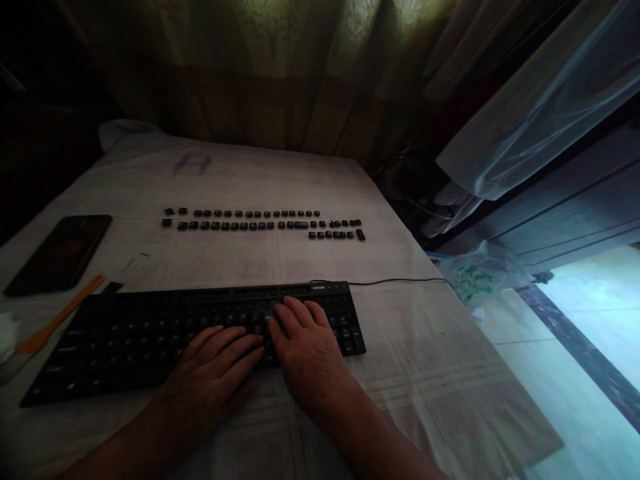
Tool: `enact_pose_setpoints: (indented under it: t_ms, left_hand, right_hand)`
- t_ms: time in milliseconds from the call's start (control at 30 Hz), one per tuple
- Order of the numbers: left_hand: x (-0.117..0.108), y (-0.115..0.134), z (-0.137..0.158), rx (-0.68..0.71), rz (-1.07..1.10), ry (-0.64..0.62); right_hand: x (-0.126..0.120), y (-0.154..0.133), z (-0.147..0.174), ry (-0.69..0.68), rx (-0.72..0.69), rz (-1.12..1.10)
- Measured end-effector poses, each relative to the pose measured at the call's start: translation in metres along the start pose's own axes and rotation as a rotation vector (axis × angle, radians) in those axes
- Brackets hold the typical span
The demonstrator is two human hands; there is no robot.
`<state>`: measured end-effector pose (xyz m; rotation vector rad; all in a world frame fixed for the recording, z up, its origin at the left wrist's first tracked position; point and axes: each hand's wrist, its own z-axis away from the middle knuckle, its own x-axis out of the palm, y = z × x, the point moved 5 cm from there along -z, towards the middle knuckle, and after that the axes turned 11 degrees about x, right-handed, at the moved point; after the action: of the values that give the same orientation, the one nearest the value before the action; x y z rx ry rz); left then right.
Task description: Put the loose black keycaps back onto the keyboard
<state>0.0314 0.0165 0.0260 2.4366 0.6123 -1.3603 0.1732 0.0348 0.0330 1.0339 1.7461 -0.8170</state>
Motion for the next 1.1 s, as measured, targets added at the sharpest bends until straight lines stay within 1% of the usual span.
enact_pose_setpoints:
  t_ms: [100,233,300,400,533,600,767,833,933,1100]
  left_hand:
    - [0.001,0.0,0.001,-0.011,0.008,0.002]
    - [0.002,0.0,0.003,0.012,-0.002,-0.021]
    - [0.001,0.001,0.004,0.028,-0.021,-0.012]
    - [0.0,0.001,0.006,0.017,-0.041,-0.006]
    - [-0.001,-0.002,0.008,-0.026,-0.037,-0.022]
    - [-0.003,-0.003,0.008,-0.038,-0.043,-0.023]
    - [0.001,-0.001,0.008,-0.041,-0.038,-0.031]
    - [0.002,0.0,0.009,-0.075,-0.023,0.005]
    - [0.004,0.0,0.008,-0.141,0.043,0.05]
    - [0.004,-0.003,0.007,-0.215,0.189,0.022]
  right_hand:
    - [0.002,0.0,0.001,-0.031,-0.002,-0.035]
    - [0.004,0.006,0.001,-0.099,0.072,-0.08]
    - [0.004,0.009,0.002,-0.104,0.106,-0.108]
    - [0.005,0.013,0.005,-0.057,0.152,-0.157]
    - [0.004,0.02,0.012,0.082,0.233,-0.231]
    - [0.004,0.023,0.014,0.128,0.253,-0.246]
    - [0.008,0.017,0.015,0.131,0.203,-0.219]
    - [0.009,0.015,0.016,0.131,0.19,-0.2]
    - [0.012,0.014,0.017,0.107,0.182,-0.161]
    - [0.016,0.01,0.02,0.071,0.146,-0.09]
